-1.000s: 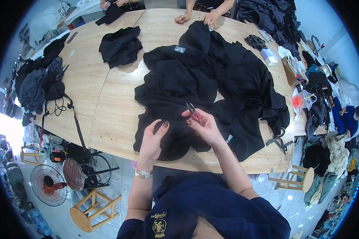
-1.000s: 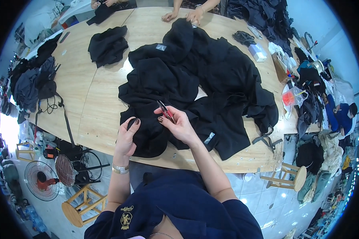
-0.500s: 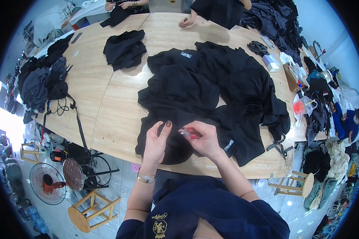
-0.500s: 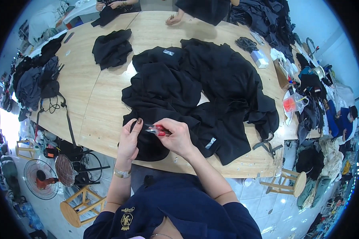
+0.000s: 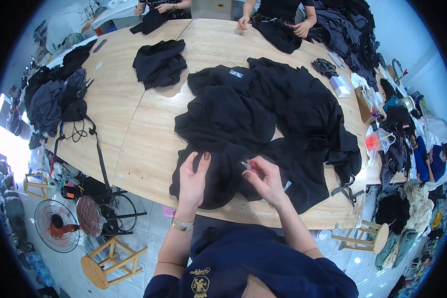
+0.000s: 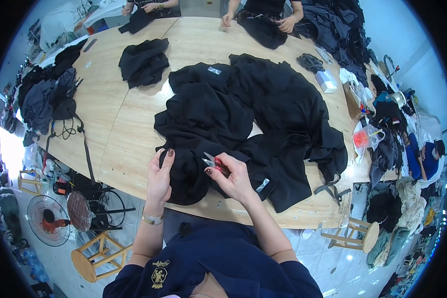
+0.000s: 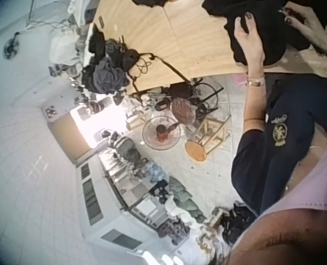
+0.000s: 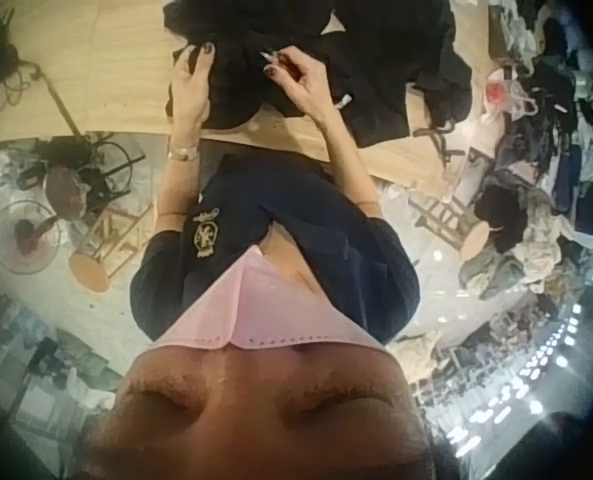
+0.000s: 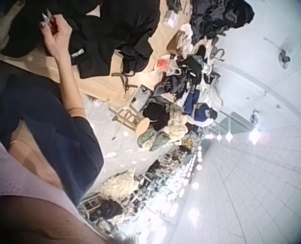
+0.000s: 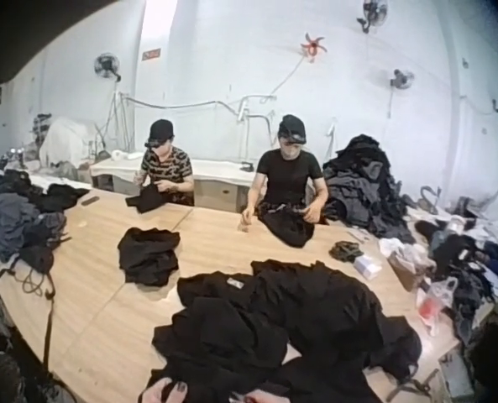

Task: Trim excess threads and inspect labels on black garment pieces using small scissors.

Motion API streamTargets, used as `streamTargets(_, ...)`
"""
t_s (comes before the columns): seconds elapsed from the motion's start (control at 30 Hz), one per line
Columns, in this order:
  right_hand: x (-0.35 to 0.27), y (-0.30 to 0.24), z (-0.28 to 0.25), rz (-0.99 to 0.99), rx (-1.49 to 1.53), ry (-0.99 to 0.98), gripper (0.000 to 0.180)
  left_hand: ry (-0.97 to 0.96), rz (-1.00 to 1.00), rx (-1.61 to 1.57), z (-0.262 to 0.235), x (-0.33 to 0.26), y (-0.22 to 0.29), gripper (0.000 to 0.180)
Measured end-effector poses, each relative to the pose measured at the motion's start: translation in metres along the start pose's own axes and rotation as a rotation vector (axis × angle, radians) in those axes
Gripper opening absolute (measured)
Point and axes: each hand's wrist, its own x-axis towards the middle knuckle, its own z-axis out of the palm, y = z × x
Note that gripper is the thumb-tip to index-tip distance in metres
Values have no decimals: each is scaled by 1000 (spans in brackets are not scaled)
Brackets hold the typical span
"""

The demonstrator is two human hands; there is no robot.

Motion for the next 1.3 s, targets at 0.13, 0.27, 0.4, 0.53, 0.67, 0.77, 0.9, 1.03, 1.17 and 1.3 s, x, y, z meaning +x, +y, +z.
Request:
streamTargets(0.13,0,4,9,-107,-217,-16,32,13,-53,-65,0,-3,-1,18)
streamTargets(0.27,2,3,15,-128,-261,-1,35,27,-103,-72,7,-7,2,14)
streamTargets(0.4,7,-1,17,-184,-331,26,36,-58,-48,-66,4,-9,1,12)
streamTargets(0.53,8,-6,15,-186,-373,16,35,-25,-51,-26,8,-11,5,12)
streamTargets(0.67,9,-6,12,-241,-436,16,34,-13,-14,62,4,-10,1,12)
streamTargets(0.77,9,-5,10,-266,-481,16,34,-18,-30,19,5,-9,3,13)
streamTargets(0.9,9,-5,8,-249,-490,16,35,-3,-70,-42,9,-9,8,17)
streamTargets(1.03,10,-9,9,-273,-490,19,35,30,-82,1,11,-10,7,17)
streamTargets(1.17,11,-10,8,-282,-473,15,31,-30,-53,15,8,-11,7,18)
streamTargets(1.3,9,-5,6,-263,-436,17,32,-70,-65,-3,6,-9,5,18)
